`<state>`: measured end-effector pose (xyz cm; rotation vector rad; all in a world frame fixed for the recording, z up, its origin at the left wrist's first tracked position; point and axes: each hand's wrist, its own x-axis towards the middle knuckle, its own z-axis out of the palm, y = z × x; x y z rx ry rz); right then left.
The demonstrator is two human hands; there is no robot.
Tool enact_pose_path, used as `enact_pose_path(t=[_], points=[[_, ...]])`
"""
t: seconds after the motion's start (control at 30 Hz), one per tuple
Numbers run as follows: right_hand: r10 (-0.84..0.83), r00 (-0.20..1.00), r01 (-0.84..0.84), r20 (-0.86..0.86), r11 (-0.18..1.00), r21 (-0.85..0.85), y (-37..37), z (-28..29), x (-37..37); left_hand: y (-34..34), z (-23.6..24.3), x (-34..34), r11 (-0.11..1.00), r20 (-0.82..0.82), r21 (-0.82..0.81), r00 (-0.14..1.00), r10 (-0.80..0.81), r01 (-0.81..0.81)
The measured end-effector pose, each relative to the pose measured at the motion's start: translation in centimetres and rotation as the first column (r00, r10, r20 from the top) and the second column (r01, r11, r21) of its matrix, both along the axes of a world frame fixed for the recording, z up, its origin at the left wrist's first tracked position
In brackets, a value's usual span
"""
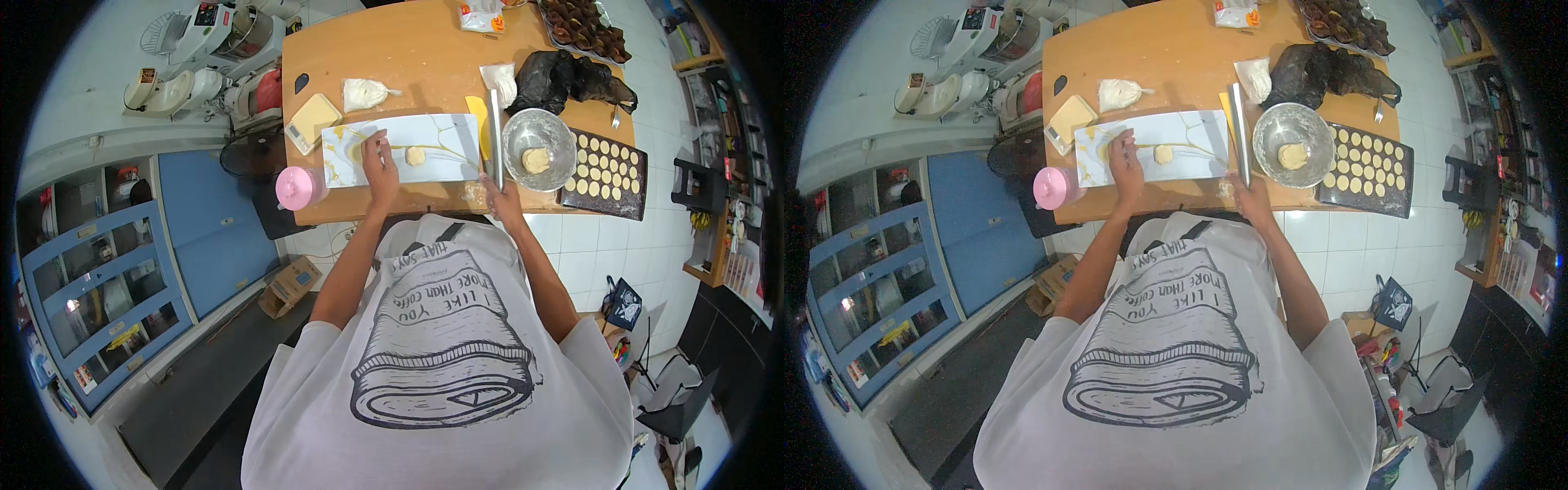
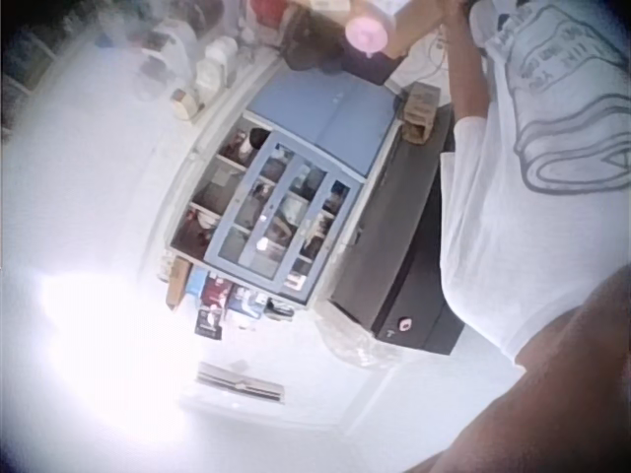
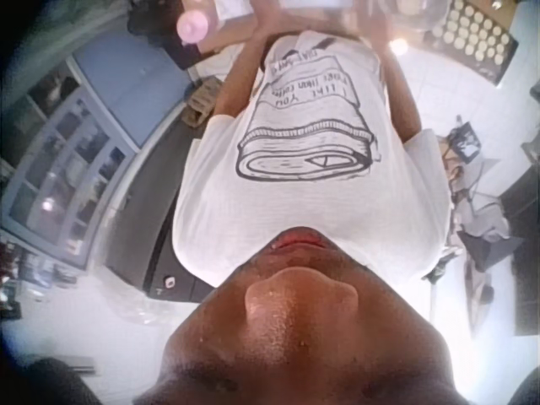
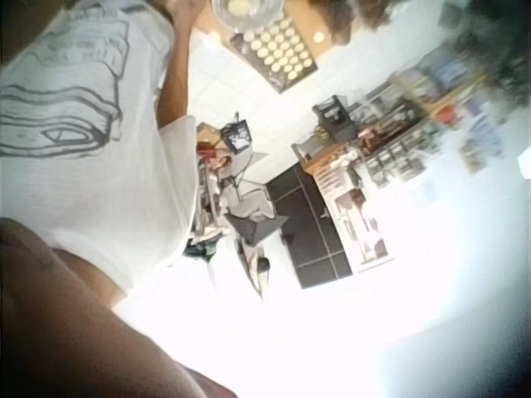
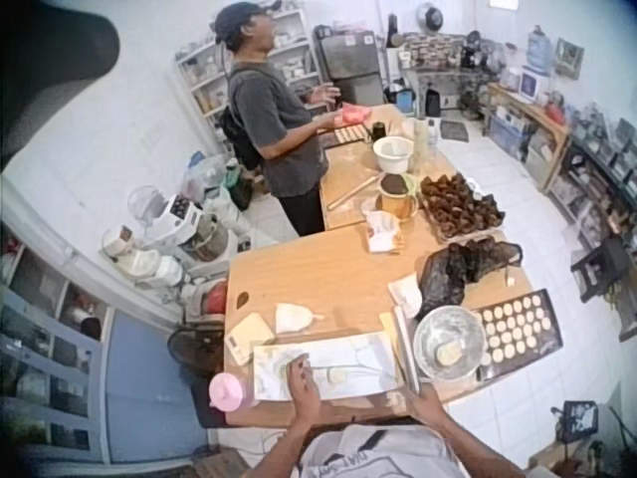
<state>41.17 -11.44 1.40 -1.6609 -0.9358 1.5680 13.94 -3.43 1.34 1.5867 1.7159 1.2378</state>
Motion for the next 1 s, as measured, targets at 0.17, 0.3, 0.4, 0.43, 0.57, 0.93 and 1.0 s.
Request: enact_pose_path(t=[0.17, 0.3, 0.4, 0.43, 0.57, 0.93, 1.0], points=[[0.362, 0.858, -0.427, 0.364, 0.897, 0.116, -0.6, -4.0, -3.0, 3.5, 1.5, 1.0, 0.994, -0.038, 0.095, 0.998, -0.051, 0.055], [0.547, 0.782, -0.548, 0.298, 0.832, -0.089, 0.2, -2.5, -5.5, 4.9, 1.5, 2.1, 0.972, -0.318, 0.167, 0.942, -0.107, 0.167], [0.540, 0.789, -0.538, 0.294, 0.838, -0.093, 0.4, -3.0, -6.0, 5.6, 0.6, 2.7, 0.936, -0.380, -0.051, 0.860, -0.340, 0.347], [0.540, 0.801, -0.529, 0.260, 0.841, -0.114, 0.5, -2.6, -6.2, 5.5, 0.0, 2.6, 0.936, -0.379, -0.056, 0.860, -0.343, 0.348], [0.550, 0.784, -0.523, 0.288, 0.835, -0.170, 0.2, -5.0, -6.3, 5.1, -1.0, 3.6, 0.947, -0.566, -0.109, 0.764, -0.309, 0.303], [0.446, 0.879, -0.475, -0.168, 0.786, -0.395, 1.5, -2.3, -6.1, 7.0, -2.7, 5.4, 0.945, -0.722, -0.253, 0.610, -0.326, 0.206], [0.351, 0.889, -0.445, -0.293, 0.813, -0.375, 1.2, -2.6, -6.3, 7.2, -2.8, 5.7, 0.948, -0.788, -0.220, 0.530, -0.313, 0.232]])
